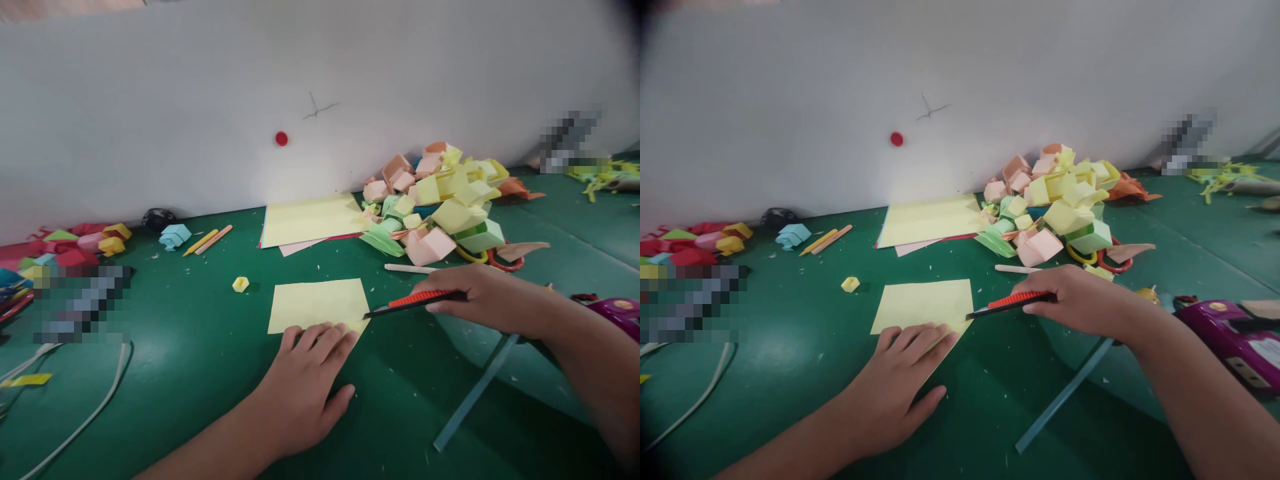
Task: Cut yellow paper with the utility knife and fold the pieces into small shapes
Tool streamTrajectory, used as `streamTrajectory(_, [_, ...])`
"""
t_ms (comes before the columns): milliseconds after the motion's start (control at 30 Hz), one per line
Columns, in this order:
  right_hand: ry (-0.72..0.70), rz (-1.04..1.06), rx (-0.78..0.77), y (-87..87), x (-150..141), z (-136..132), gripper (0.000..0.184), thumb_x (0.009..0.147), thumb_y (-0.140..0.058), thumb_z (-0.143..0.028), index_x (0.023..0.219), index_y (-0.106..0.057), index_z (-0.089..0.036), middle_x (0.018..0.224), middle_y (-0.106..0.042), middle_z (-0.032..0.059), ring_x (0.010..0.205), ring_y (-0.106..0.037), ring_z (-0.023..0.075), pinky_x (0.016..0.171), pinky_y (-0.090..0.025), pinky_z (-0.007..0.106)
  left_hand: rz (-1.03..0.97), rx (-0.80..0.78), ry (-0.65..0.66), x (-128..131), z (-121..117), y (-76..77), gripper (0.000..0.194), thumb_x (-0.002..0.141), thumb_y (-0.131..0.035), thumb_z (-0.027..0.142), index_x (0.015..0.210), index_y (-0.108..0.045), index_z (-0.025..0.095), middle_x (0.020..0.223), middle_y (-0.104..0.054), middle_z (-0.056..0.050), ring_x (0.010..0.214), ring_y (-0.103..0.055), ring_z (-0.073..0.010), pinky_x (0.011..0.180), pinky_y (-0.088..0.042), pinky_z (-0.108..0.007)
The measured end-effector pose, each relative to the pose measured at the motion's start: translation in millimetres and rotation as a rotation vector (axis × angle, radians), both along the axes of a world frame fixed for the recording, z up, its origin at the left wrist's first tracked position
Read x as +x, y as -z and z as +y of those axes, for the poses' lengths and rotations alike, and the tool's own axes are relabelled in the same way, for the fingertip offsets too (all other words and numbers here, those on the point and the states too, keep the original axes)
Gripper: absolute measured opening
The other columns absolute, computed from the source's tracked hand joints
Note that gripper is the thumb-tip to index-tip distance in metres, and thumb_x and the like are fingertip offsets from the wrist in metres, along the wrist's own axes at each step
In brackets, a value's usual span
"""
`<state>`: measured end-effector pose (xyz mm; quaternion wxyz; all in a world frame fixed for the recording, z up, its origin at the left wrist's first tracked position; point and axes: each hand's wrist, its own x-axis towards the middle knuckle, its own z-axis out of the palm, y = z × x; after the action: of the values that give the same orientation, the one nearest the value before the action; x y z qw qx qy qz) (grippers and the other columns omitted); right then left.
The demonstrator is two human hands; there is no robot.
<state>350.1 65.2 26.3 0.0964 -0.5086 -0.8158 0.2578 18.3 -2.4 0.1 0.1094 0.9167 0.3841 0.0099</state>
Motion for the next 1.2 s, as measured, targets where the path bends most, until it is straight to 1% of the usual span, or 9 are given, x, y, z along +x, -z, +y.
streamTrajectory(100, [-0.051,-0.052,-0.045,-1.2,0.6,0.8,0.031,0.095,-0.054,-0.048,0.111,-0.072,-0.028,0.106,-0.072,0.0067,0.091,-0.065,0.0278,0.08,-0.048,0.037,0.006,-0.008,-0.004,0.4,0.0,0.0,0.056,0.098,-0.046,0.035,0.152,-0.034,0.024,0.153,-0.045,-0.007,0.136,-0.041,-0.033,0.106,-0.034,-0.056])
streamTrajectory(300, [-0.046,-0.053,-0.053,-4.0,0.9,-0.8,0.031,0.096,-0.053,-0.048,0.111,-0.071,-0.029,0.108,-0.072,0.0069,0.094,-0.065,0.0292,0.081,-0.047,0.038,-0.015,0.008,-0.003,-0.1,-0.2,-1.7,0.055,0.098,-0.047,0.035,0.151,-0.036,0.024,0.151,-0.047,-0.007,0.135,-0.043,-0.0323,0.107,-0.035,-0.054])
streamTrajectory(467, [-0.033,-0.045,-0.043,-4.8,2.5,-1.9,0.03,0.095,-0.054,-0.047,0.109,-0.072,-0.027,0.108,-0.072,0.0068,0.096,-0.064,0.0293,0.083,-0.047,0.038,-0.003,-0.001,0.001,0.9,0.4,-1.6,0.055,0.099,-0.046,0.035,0.152,-0.035,0.024,0.152,-0.046,-0.007,0.135,-0.043,-0.0328,0.107,-0.035,-0.055])
streamTrajectory(667, [-0.029,-0.061,-0.053,0.1,7.8,0.8,0.03,0.094,-0.055,-0.05,0.11,-0.07,-0.03,0.107,-0.071,0.0032,0.094,-0.065,0.0257,0.078,-0.048,0.034,-0.001,0.004,-0.003,0.4,-0.3,-0.8,0.056,0.098,-0.048,0.035,0.152,-0.035,0.025,0.152,-0.047,-0.007,0.135,-0.043,-0.0332,0.106,-0.035,-0.056])
streamTrajectory(800, [-0.031,-0.063,-0.043,0.7,9.2,0.6,0.028,0.095,-0.055,-0.049,0.109,-0.07,-0.029,0.107,-0.071,0.003,0.093,-0.065,0.0246,0.078,-0.047,0.033,-0.008,0.012,0.001,0.3,-0.7,-1.4,0.056,0.097,-0.049,0.034,0.151,-0.037,0.024,0.152,-0.047,-0.007,0.134,-0.044,-0.0331,0.106,-0.036,-0.054])
streamTrajectory(967, [-0.013,-0.077,-0.027,0.3,8.5,-0.2,0.025,0.095,-0.056,-0.045,0.108,-0.07,-0.03,0.104,-0.072,0.002,0.089,-0.065,0.023,0.075,-0.047,0.031,0.005,0.002,0.003,0.2,-0.1,-1.2,0.056,0.098,-0.047,0.035,0.152,-0.035,0.024,0.153,-0.046,-0.007,0.135,-0.043,-0.0334,0.105,-0.036,-0.056])
streamTrajectory(1200, [-0.025,-0.059,0.004,4.7,12.5,0.7,0.025,0.094,-0.057,-0.043,0.11,-0.072,-0.031,0.104,-0.073,0.0022,0.09,-0.067,0.0229,0.075,-0.048,0.03,0.012,-0.011,0.003,-0.7,0.3,-0.3,0.056,0.099,-0.046,0.036,0.152,-0.034,0.024,0.155,-0.044,-0.006,0.137,-0.041,-0.0335,0.106,-0.035,-0.057])
